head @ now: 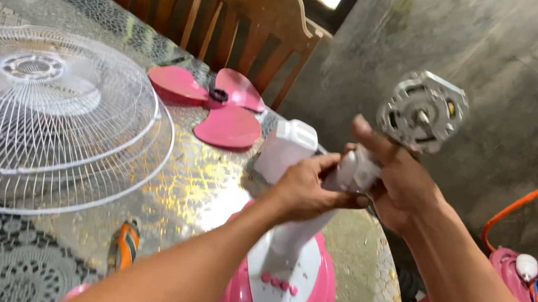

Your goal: The person reassembles a pink table fan by attaching the motor to the stand, securing it with a plastic collar, wiping the motor and stand with a cloth, and fitting the rear motor cover. The fan blades and front grille remain on the table.

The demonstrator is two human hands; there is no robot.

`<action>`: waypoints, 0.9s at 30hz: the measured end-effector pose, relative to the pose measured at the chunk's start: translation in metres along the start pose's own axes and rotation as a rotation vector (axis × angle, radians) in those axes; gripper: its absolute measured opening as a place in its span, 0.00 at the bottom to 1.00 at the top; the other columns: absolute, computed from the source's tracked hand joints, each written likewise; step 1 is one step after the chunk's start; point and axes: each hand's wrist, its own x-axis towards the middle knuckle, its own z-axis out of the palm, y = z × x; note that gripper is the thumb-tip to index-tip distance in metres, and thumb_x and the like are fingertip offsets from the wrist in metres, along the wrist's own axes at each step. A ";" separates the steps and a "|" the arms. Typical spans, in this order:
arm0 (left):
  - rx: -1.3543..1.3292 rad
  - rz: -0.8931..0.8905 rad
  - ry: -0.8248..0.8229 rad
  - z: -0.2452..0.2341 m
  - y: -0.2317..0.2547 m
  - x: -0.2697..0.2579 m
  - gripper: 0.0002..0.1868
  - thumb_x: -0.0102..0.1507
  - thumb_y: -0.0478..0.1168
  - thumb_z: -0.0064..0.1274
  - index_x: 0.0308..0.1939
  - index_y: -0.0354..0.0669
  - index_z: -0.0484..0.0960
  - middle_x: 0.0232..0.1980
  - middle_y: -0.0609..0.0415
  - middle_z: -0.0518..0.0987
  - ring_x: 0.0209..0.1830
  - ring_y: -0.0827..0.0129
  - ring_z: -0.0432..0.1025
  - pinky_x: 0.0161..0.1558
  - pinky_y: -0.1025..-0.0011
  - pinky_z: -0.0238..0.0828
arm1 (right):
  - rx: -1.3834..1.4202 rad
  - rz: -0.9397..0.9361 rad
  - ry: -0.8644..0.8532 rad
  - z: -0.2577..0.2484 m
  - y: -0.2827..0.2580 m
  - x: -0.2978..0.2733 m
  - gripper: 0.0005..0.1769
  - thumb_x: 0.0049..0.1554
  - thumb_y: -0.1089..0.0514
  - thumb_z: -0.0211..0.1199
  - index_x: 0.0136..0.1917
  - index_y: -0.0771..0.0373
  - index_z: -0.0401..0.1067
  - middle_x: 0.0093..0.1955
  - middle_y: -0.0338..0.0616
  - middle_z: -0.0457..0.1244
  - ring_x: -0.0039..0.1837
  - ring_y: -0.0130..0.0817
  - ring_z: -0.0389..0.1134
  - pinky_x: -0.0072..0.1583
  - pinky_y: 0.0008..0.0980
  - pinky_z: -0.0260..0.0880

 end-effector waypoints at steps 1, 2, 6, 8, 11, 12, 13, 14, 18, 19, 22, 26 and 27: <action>0.092 -0.038 0.076 -0.001 0.004 0.004 0.42 0.49 0.58 0.72 0.61 0.40 0.79 0.54 0.49 0.85 0.53 0.67 0.78 0.55 0.69 0.74 | -0.012 -0.027 -0.024 0.002 -0.004 0.002 0.20 0.51 0.44 0.71 0.49 0.58 0.73 0.43 0.38 0.67 0.45 0.32 0.69 0.47 0.38 0.70; 0.180 -0.084 0.142 0.000 0.004 0.002 0.41 0.49 0.56 0.72 0.62 0.44 0.79 0.53 0.52 0.85 0.52 0.69 0.79 0.54 0.71 0.74 | -0.019 -0.049 -0.038 0.003 -0.001 0.000 0.18 0.51 0.46 0.70 0.49 0.59 0.74 0.44 0.38 0.67 0.44 0.32 0.70 0.47 0.37 0.71; 0.307 -0.177 0.211 0.000 0.005 0.003 0.33 0.51 0.50 0.71 0.59 0.47 0.83 0.49 0.53 0.88 0.46 0.71 0.81 0.49 0.70 0.76 | -0.017 -0.076 -0.087 0.002 0.002 -0.002 0.16 0.55 0.47 0.66 0.47 0.61 0.74 0.44 0.43 0.68 0.43 0.35 0.69 0.44 0.37 0.68; 0.163 -0.213 0.180 0.001 0.006 0.001 0.33 0.48 0.47 0.73 0.57 0.48 0.83 0.48 0.55 0.87 0.46 0.73 0.80 0.50 0.72 0.76 | -0.062 -0.048 0.028 0.005 0.003 -0.008 0.16 0.51 0.48 0.64 0.46 0.61 0.74 0.42 0.42 0.68 0.43 0.36 0.71 0.45 0.39 0.73; 0.068 -0.204 0.149 -0.001 0.000 0.008 0.33 0.47 0.45 0.73 0.56 0.46 0.83 0.45 0.55 0.86 0.45 0.72 0.80 0.49 0.70 0.77 | -0.053 -0.104 0.028 0.009 0.005 -0.010 0.17 0.52 0.48 0.65 0.47 0.63 0.74 0.42 0.45 0.69 0.43 0.38 0.71 0.44 0.39 0.71; 0.050 -0.189 0.144 0.000 -0.003 0.010 0.32 0.48 0.45 0.73 0.55 0.45 0.83 0.44 0.56 0.86 0.44 0.71 0.80 0.48 0.69 0.78 | -0.044 -0.139 0.001 0.007 0.005 -0.010 0.17 0.53 0.49 0.65 0.48 0.64 0.74 0.43 0.47 0.69 0.43 0.39 0.71 0.43 0.38 0.69; 0.020 -0.214 0.132 0.001 -0.006 0.009 0.32 0.47 0.44 0.73 0.55 0.45 0.82 0.43 0.56 0.85 0.44 0.71 0.80 0.47 0.69 0.78 | -0.039 -0.133 0.041 0.006 0.008 -0.012 0.16 0.52 0.49 0.65 0.48 0.63 0.74 0.44 0.45 0.69 0.44 0.38 0.71 0.44 0.38 0.70; -0.006 -0.232 0.125 0.001 -0.008 0.011 0.33 0.46 0.44 0.73 0.55 0.45 0.82 0.43 0.57 0.84 0.44 0.71 0.80 0.47 0.69 0.78 | -0.035 -0.134 0.075 0.007 0.008 -0.011 0.16 0.52 0.49 0.65 0.48 0.61 0.74 0.45 0.44 0.70 0.45 0.37 0.72 0.44 0.38 0.71; 0.005 -0.195 0.138 0.000 -0.011 0.012 0.35 0.46 0.45 0.74 0.57 0.47 0.82 0.45 0.56 0.82 0.46 0.69 0.79 0.49 0.69 0.76 | 0.002 -0.100 0.109 0.008 0.009 -0.009 0.15 0.52 0.49 0.64 0.49 0.59 0.74 0.45 0.41 0.69 0.45 0.37 0.72 0.42 0.40 0.72; 0.036 -0.204 0.158 0.003 -0.011 0.010 0.34 0.45 0.46 0.74 0.56 0.48 0.83 0.46 0.56 0.81 0.47 0.69 0.79 0.49 0.69 0.76 | -0.002 -0.105 0.122 0.008 0.011 -0.011 0.15 0.52 0.49 0.64 0.50 0.59 0.74 0.45 0.41 0.69 0.45 0.37 0.72 0.42 0.39 0.71; 0.130 -0.210 0.213 0.005 -0.006 0.010 0.34 0.44 0.47 0.74 0.55 0.51 0.85 0.50 0.57 0.78 0.48 0.67 0.78 0.51 0.68 0.76 | -0.010 -0.132 0.146 0.010 0.011 -0.010 0.16 0.52 0.49 0.63 0.51 0.58 0.74 0.46 0.41 0.70 0.47 0.36 0.72 0.43 0.38 0.71; 0.162 -0.226 0.227 0.006 0.001 0.006 0.34 0.43 0.50 0.72 0.55 0.55 0.86 0.49 0.58 0.78 0.49 0.66 0.78 0.52 0.66 0.74 | -0.049 -0.090 0.148 0.011 0.007 -0.012 0.17 0.53 0.47 0.61 0.50 0.58 0.74 0.46 0.41 0.69 0.48 0.36 0.72 0.44 0.39 0.72; 0.149 -0.229 0.226 0.006 0.003 0.006 0.34 0.43 0.50 0.71 0.55 0.56 0.86 0.49 0.58 0.78 0.49 0.66 0.78 0.53 0.66 0.75 | -0.072 -0.068 0.141 0.010 0.005 -0.012 0.17 0.53 0.46 0.60 0.50 0.59 0.74 0.46 0.41 0.69 0.48 0.36 0.72 0.44 0.39 0.72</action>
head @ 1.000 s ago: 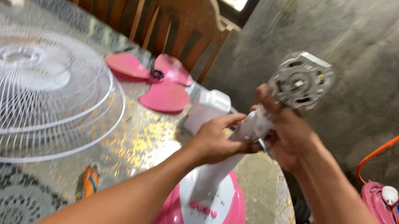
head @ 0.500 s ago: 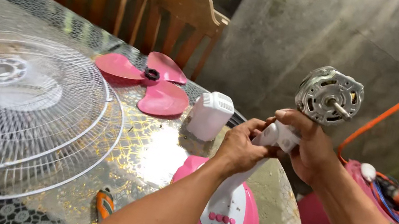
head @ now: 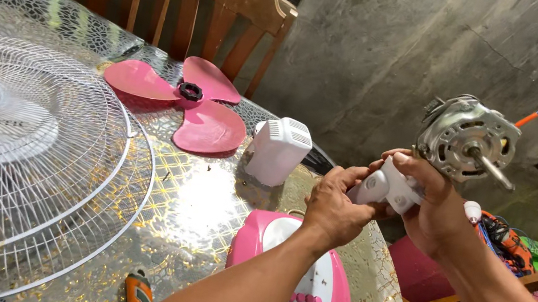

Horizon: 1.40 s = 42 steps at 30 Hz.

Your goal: The person reassembles a pink table fan by attaching the motor to the stand, securing it with a plastic collar, wiping the motor and stand with a cloth, and fitting the rear motor cover. The fan blades and front grille remain on the table.

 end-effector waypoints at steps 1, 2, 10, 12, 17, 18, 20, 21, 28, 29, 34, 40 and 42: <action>0.017 -0.010 0.007 0.000 0.002 0.000 0.34 0.43 0.51 0.71 0.54 0.55 0.86 0.49 0.58 0.79 0.49 0.66 0.78 0.53 0.65 0.74 | -0.015 0.018 -0.002 0.000 -0.003 0.003 0.18 0.54 0.45 0.60 0.50 0.59 0.74 0.46 0.42 0.69 0.48 0.37 0.72 0.44 0.38 0.71; 0.033 -0.020 0.014 0.000 0.004 -0.001 0.33 0.44 0.52 0.71 0.54 0.55 0.86 0.48 0.58 0.79 0.49 0.66 0.77 0.53 0.65 0.74 | -0.030 0.035 -0.004 -0.001 -0.006 0.007 0.18 0.55 0.45 0.60 0.50 0.60 0.74 0.46 0.42 0.69 0.48 0.37 0.71 0.44 0.38 0.71; 0.038 -0.052 -0.063 -0.006 0.008 0.001 0.33 0.44 0.52 0.72 0.54 0.53 0.85 0.49 0.58 0.79 0.48 0.68 0.78 0.51 0.66 0.75 | 0.010 0.007 0.022 -0.003 -0.001 0.007 0.19 0.54 0.45 0.60 0.50 0.60 0.74 0.47 0.43 0.69 0.50 0.38 0.72 0.49 0.38 0.74; -0.026 -0.027 -0.121 -0.012 0.005 0.003 0.34 0.44 0.50 0.72 0.55 0.51 0.84 0.48 0.58 0.81 0.46 0.70 0.80 0.49 0.69 0.78 | 0.049 0.030 0.019 -0.001 0.002 0.004 0.19 0.52 0.45 0.60 0.51 0.58 0.74 0.47 0.41 0.70 0.49 0.38 0.72 0.46 0.39 0.72; -0.078 -0.019 -0.181 -0.018 -0.002 0.004 0.34 0.46 0.49 0.72 0.56 0.49 0.83 0.46 0.58 0.85 0.45 0.72 0.80 0.48 0.71 0.77 | 0.096 -0.008 0.088 0.002 0.007 0.001 0.17 0.52 0.47 0.62 0.50 0.58 0.75 0.47 0.42 0.70 0.47 0.38 0.72 0.43 0.40 0.70; -0.052 -0.011 -0.173 -0.018 -0.003 0.004 0.34 0.47 0.49 0.72 0.57 0.49 0.83 0.46 0.58 0.85 0.45 0.72 0.80 0.48 0.71 0.77 | 0.096 -0.005 0.092 0.002 0.007 0.002 0.17 0.52 0.47 0.63 0.50 0.58 0.75 0.46 0.42 0.70 0.46 0.38 0.72 0.42 0.40 0.69; -0.030 0.026 -0.220 -0.019 -0.003 0.009 0.34 0.47 0.49 0.72 0.56 0.46 0.82 0.46 0.57 0.85 0.45 0.72 0.80 0.49 0.70 0.76 | 0.096 -0.004 0.097 0.002 0.007 0.005 0.16 0.53 0.47 0.64 0.49 0.60 0.75 0.45 0.43 0.70 0.46 0.37 0.72 0.44 0.40 0.71; -0.017 0.046 -0.243 -0.021 -0.003 0.013 0.34 0.48 0.50 0.73 0.55 0.44 0.81 0.45 0.56 0.85 0.45 0.71 0.80 0.49 0.70 0.76 | 0.097 -0.007 0.099 0.002 0.006 0.006 0.16 0.54 0.48 0.64 0.49 0.61 0.74 0.44 0.43 0.69 0.45 0.36 0.72 0.45 0.39 0.72; 0.252 0.139 -0.379 -0.039 0.016 0.033 0.27 0.51 0.46 0.72 0.50 0.41 0.84 0.46 0.53 0.86 0.45 0.70 0.80 0.48 0.70 0.76 | 0.199 -0.047 0.047 0.000 0.013 0.011 0.14 0.54 0.51 0.67 0.47 0.63 0.75 0.41 0.43 0.69 0.42 0.35 0.71 0.44 0.36 0.72; 0.286 0.097 -0.354 -0.035 0.018 0.029 0.26 0.51 0.45 0.71 0.50 0.40 0.83 0.45 0.53 0.86 0.44 0.70 0.79 0.48 0.71 0.75 | 0.221 -0.047 0.054 0.001 0.015 0.014 0.14 0.53 0.52 0.68 0.47 0.63 0.75 0.41 0.43 0.69 0.42 0.35 0.71 0.45 0.36 0.72; 0.084 0.101 -0.309 -0.019 0.016 0.019 0.21 0.53 0.37 0.67 0.49 0.37 0.83 0.44 0.53 0.85 0.42 0.73 0.77 0.47 0.72 0.76 | 0.240 -0.131 0.068 -0.002 0.024 0.016 0.10 0.52 0.55 0.70 0.43 0.61 0.74 0.39 0.41 0.68 0.42 0.34 0.69 0.44 0.35 0.69; 0.075 0.156 -0.275 -0.021 0.020 0.015 0.19 0.55 0.34 0.60 0.51 0.37 0.84 0.44 0.54 0.87 0.43 0.74 0.78 0.49 0.73 0.76 | 0.239 -0.239 0.056 0.003 0.028 0.017 0.06 0.52 0.58 0.68 0.40 0.61 0.74 0.39 0.38 0.67 0.43 0.30 0.67 0.47 0.33 0.66; 0.102 0.132 -0.247 -0.021 0.025 0.012 0.19 0.56 0.35 0.60 0.51 0.38 0.85 0.43 0.53 0.87 0.42 0.74 0.79 0.47 0.73 0.77 | 0.235 -0.260 0.021 0.002 0.027 0.017 0.05 0.53 0.58 0.67 0.41 0.61 0.75 0.39 0.38 0.67 0.44 0.29 0.67 0.49 0.32 0.66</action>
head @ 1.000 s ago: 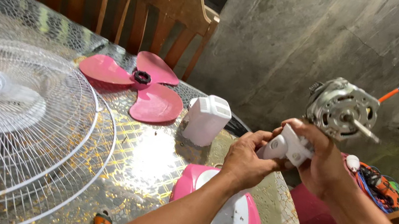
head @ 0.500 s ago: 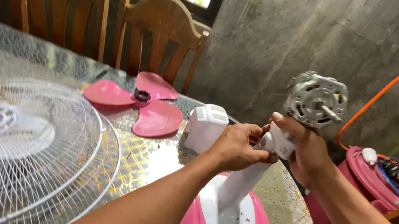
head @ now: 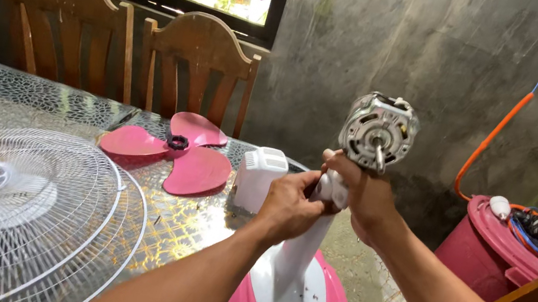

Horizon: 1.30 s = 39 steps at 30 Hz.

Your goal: The person reassembles a pink table fan by attaching the motor to the stand, securing it with a plastic collar, wiping the motor and stand with a cloth, and fitting the rear motor cover. The fan blades and front grille remain on the table.

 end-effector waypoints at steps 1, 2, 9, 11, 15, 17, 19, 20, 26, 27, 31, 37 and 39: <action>0.043 -0.029 0.026 0.001 0.004 0.001 0.20 0.55 0.35 0.61 0.52 0.40 0.85 0.43 0.53 0.87 0.42 0.74 0.79 0.47 0.73 0.76 | -0.014 -0.012 -0.017 -0.001 -0.003 0.002 0.06 0.54 0.57 0.67 0.41 0.61 0.74 0.39 0.38 0.67 0.44 0.29 0.67 0.49 0.32 0.66; 0.085 -0.059 0.053 0.003 0.007 0.001 0.20 0.55 0.36 0.61 0.52 0.42 0.85 0.43 0.53 0.87 0.42 0.74 0.79 0.47 0.73 0.76 | -0.028 -0.024 -0.034 -0.001 -0.004 0.003 0.07 0.55 0.57 0.67 0.41 0.61 0.74 0.39 0.39 0.66 0.44 0.29 0.67 0.49 0.32 0.66; 0.056 0.009 0.024 0.002 0.003 -0.003 0.23 0.55 0.36 0.59 0.56 0.40 0.83 0.49 0.52 0.87 0.47 0.71 0.80 0.52 0.72 0.76 | -0.073 0.066 -0.054 -0.003 -0.006 -0.003 0.08 0.55 0.54 0.66 0.41 0.59 0.73 0.40 0.36 0.66 0.45 0.27 0.67 0.49 0.32 0.67; 0.093 -0.018 0.022 0.002 0.001 -0.002 0.24 0.54 0.36 0.61 0.55 0.40 0.82 0.49 0.52 0.86 0.47 0.71 0.80 0.52 0.72 0.76 | -0.062 0.052 -0.100 -0.003 -0.005 -0.005 0.09 0.57 0.53 0.66 0.41 0.60 0.73 0.40 0.36 0.65 0.44 0.27 0.65 0.48 0.32 0.64; 0.107 -0.126 0.011 0.001 0.000 0.001 0.24 0.53 0.39 0.68 0.52 0.40 0.82 0.48 0.53 0.86 0.46 0.71 0.79 0.51 0.71 0.75 | -0.110 0.051 -0.066 -0.003 -0.004 -0.008 0.09 0.57 0.52 0.65 0.41 0.59 0.74 0.39 0.36 0.65 0.44 0.26 0.65 0.49 0.30 0.64; 0.067 -0.095 0.003 0.001 0.000 0.002 0.23 0.53 0.37 0.64 0.53 0.40 0.83 0.48 0.53 0.87 0.46 0.72 0.80 0.51 0.72 0.77 | -0.105 0.012 -0.089 -0.001 -0.004 -0.008 0.09 0.58 0.52 0.65 0.42 0.59 0.73 0.39 0.35 0.64 0.44 0.25 0.64 0.49 0.31 0.63; 0.039 -0.068 0.012 0.002 0.003 0.003 0.23 0.53 0.36 0.62 0.53 0.40 0.84 0.48 0.53 0.87 0.45 0.72 0.81 0.51 0.72 0.77 | -0.115 -0.006 -0.094 0.000 -0.006 -0.008 0.10 0.58 0.52 0.65 0.41 0.59 0.73 0.39 0.35 0.64 0.44 0.25 0.63 0.48 0.31 0.63; 0.031 -0.055 0.024 0.003 0.004 0.002 0.24 0.52 0.36 0.62 0.53 0.41 0.84 0.47 0.54 0.88 0.45 0.73 0.81 0.50 0.72 0.77 | -0.128 -0.004 -0.087 0.001 -0.008 -0.008 0.10 0.58 0.52 0.65 0.41 0.60 0.73 0.39 0.35 0.64 0.43 0.25 0.63 0.48 0.31 0.63; 0.124 -0.193 0.101 0.006 0.019 -0.004 0.20 0.52 0.40 0.67 0.49 0.45 0.87 0.43 0.56 0.88 0.42 0.74 0.81 0.47 0.72 0.78 | -0.216 -0.042 -0.088 0.003 -0.012 -0.009 0.13 0.59 0.51 0.62 0.40 0.62 0.74 0.36 0.36 0.63 0.40 0.26 0.62 0.43 0.31 0.62; 0.139 -0.212 0.110 0.008 0.021 -0.005 0.20 0.52 0.40 0.67 0.49 0.46 0.88 0.42 0.57 0.88 0.41 0.74 0.81 0.47 0.73 0.77 | -0.244 -0.061 -0.076 0.002 -0.011 -0.010 0.14 0.60 0.50 0.62 0.40 0.63 0.73 0.36 0.36 0.62 0.40 0.25 0.60 0.42 0.31 0.62; 0.088 -0.159 0.111 0.009 0.021 -0.007 0.21 0.53 0.41 0.66 0.50 0.47 0.87 0.43 0.57 0.88 0.43 0.74 0.81 0.47 0.72 0.78 | -0.255 -0.111 -0.133 -0.002 -0.008 -0.010 0.12 0.60 0.51 0.62 0.39 0.60 0.72 0.35 0.33 0.61 0.40 0.23 0.60 0.43 0.30 0.61; 0.137 -0.119 0.068 0.007 0.012 -0.005 0.23 0.53 0.43 0.66 0.52 0.43 0.85 0.46 0.54 0.87 0.45 0.72 0.81 0.49 0.71 0.77 | -0.119 0.029 -0.181 -0.005 -0.009 -0.004 0.13 0.60 0.53 0.64 0.37 0.59 0.70 0.35 0.32 0.59 0.39 0.22 0.58 0.43 0.29 0.60; 0.159 -0.093 0.031 0.003 0.013 -0.002 0.26 0.52 0.44 0.69 0.53 0.41 0.82 0.48 0.53 0.86 0.47 0.71 0.81 0.50 0.71 0.77 | -0.141 0.037 -0.167 -0.002 -0.012 -0.004 0.14 0.61 0.52 0.64 0.36 0.60 0.69 0.35 0.34 0.58 0.39 0.24 0.57 0.42 0.30 0.59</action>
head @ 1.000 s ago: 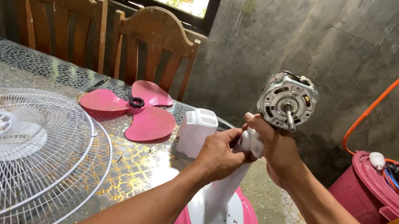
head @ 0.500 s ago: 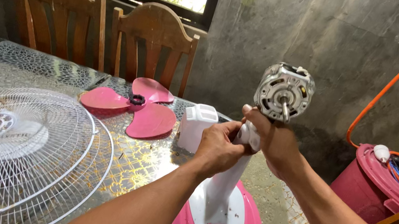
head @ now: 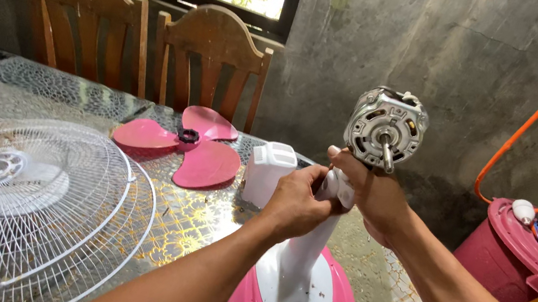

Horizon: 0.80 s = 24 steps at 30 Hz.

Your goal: The person reassembles a pink table fan by attaching the motor to the stand, securing it with a plastic collar, wiping the motor and stand with a cloth, and fitting the rear motor cover. The fan blades and front grille remain on the table.

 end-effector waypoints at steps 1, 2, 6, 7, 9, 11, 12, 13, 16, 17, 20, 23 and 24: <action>0.006 0.009 -0.041 -0.004 0.001 0.003 0.29 0.50 0.44 0.71 0.53 0.40 0.81 0.49 0.53 0.86 0.48 0.70 0.80 0.51 0.70 0.77 | 0.011 -0.012 -0.003 0.001 -0.003 0.001 0.13 0.60 0.53 0.64 0.38 0.60 0.70 0.36 0.34 0.59 0.39 0.24 0.59 0.43 0.31 0.61; 0.011 0.013 -0.087 -0.008 0.002 0.003 0.31 0.48 0.43 0.73 0.53 0.40 0.81 0.49 0.53 0.85 0.49 0.69 0.80 0.52 0.69 0.77 | 0.024 -0.018 -0.002 0.003 -0.004 0.000 0.11 0.60 0.53 0.64 0.39 0.60 0.70 0.37 0.35 0.60 0.40 0.25 0.60 0.43 0.32 0.63; -0.277 0.118 -0.210 -0.010 0.015 0.013 0.48 0.39 0.37 0.75 0.62 0.52 0.69 0.52 0.56 0.82 0.52 0.70 0.78 0.53 0.67 0.79 | 0.063 0.111 0.031 0.009 -0.012 -0.006 0.11 0.56 0.53 0.61 0.47 0.61 0.77 0.43 0.39 0.69 0.45 0.27 0.70 0.47 0.33 0.72; -0.333 0.185 -0.309 -0.014 0.020 0.018 0.47 0.40 0.35 0.76 0.61 0.50 0.70 0.53 0.57 0.81 0.53 0.70 0.77 0.55 0.66 0.78 | 0.055 0.083 0.045 0.011 -0.012 -0.004 0.12 0.56 0.52 0.62 0.49 0.62 0.77 0.44 0.40 0.69 0.46 0.27 0.70 0.47 0.32 0.72; -0.458 0.304 -0.515 -0.017 0.028 0.026 0.43 0.40 0.32 0.76 0.59 0.46 0.73 0.54 0.58 0.80 0.56 0.71 0.75 0.58 0.66 0.76 | 0.036 0.042 0.081 0.009 -0.011 -0.006 0.15 0.57 0.51 0.64 0.53 0.62 0.77 0.47 0.40 0.70 0.47 0.26 0.70 0.48 0.30 0.72; -0.328 0.231 -0.561 -0.022 0.031 0.029 0.38 0.43 0.31 0.75 0.57 0.41 0.78 0.53 0.55 0.82 0.55 0.67 0.76 0.57 0.64 0.78 | 0.030 0.014 0.019 0.005 -0.005 -0.006 0.19 0.57 0.46 0.65 0.52 0.64 0.76 0.46 0.40 0.69 0.46 0.25 0.69 0.45 0.30 0.73; -0.264 0.197 -0.583 -0.024 0.033 0.030 0.35 0.44 0.31 0.75 0.56 0.38 0.80 0.52 0.54 0.83 0.54 0.65 0.77 0.56 0.63 0.78 | 0.026 -0.001 -0.013 0.001 -0.003 -0.006 0.22 0.57 0.44 0.66 0.52 0.65 0.75 0.45 0.40 0.68 0.45 0.25 0.69 0.44 0.30 0.73; -0.189 0.188 -0.582 -0.026 0.035 0.032 0.35 0.45 0.32 0.75 0.55 0.39 0.80 0.52 0.55 0.83 0.54 0.67 0.77 0.55 0.64 0.79 | 0.078 -0.008 -0.052 -0.002 0.001 -0.006 0.24 0.57 0.42 0.66 0.53 0.65 0.74 0.46 0.39 0.67 0.45 0.25 0.68 0.42 0.29 0.72; -0.056 0.132 -0.585 -0.023 0.039 0.041 0.33 0.47 0.33 0.75 0.54 0.42 0.79 0.49 0.55 0.83 0.51 0.69 0.78 0.52 0.65 0.79 | 0.208 -0.018 -0.155 -0.011 0.010 -0.004 0.28 0.57 0.38 0.66 0.57 0.63 0.72 0.46 0.38 0.66 0.44 0.23 0.67 0.40 0.26 0.69; -0.069 0.086 -0.594 -0.021 0.040 0.043 0.32 0.47 0.33 0.75 0.54 0.41 0.80 0.48 0.54 0.83 0.49 0.68 0.77 0.50 0.65 0.78 | 0.244 -0.011 -0.175 -0.015 0.012 -0.004 0.29 0.57 0.38 0.66 0.57 0.63 0.71 0.47 0.37 0.66 0.45 0.22 0.67 0.41 0.25 0.70; -0.095 0.048 -0.607 -0.020 0.038 0.043 0.30 0.48 0.31 0.74 0.54 0.39 0.81 0.48 0.54 0.84 0.48 0.68 0.78 0.51 0.65 0.78 | 0.253 0.043 -0.168 -0.019 0.016 -0.004 0.29 0.55 0.37 0.65 0.59 0.60 0.70 0.49 0.36 0.66 0.48 0.22 0.69 0.45 0.27 0.74; -0.206 0.060 -0.692 -0.024 0.039 0.044 0.28 0.51 0.28 0.71 0.55 0.37 0.81 0.49 0.53 0.83 0.51 0.68 0.77 0.55 0.64 0.77 | 0.209 0.040 -0.173 -0.020 0.016 -0.001 0.30 0.55 0.37 0.65 0.60 0.61 0.70 0.52 0.37 0.67 0.52 0.23 0.69 0.51 0.30 0.74; -0.260 0.063 -0.736 -0.024 0.039 0.045 0.28 0.52 0.27 0.71 0.56 0.37 0.80 0.50 0.53 0.83 0.53 0.68 0.77 0.56 0.64 0.76 | 0.194 0.027 -0.180 -0.020 0.016 -0.002 0.31 0.55 0.37 0.66 0.61 0.61 0.71 0.53 0.37 0.66 0.53 0.23 0.68 0.53 0.30 0.73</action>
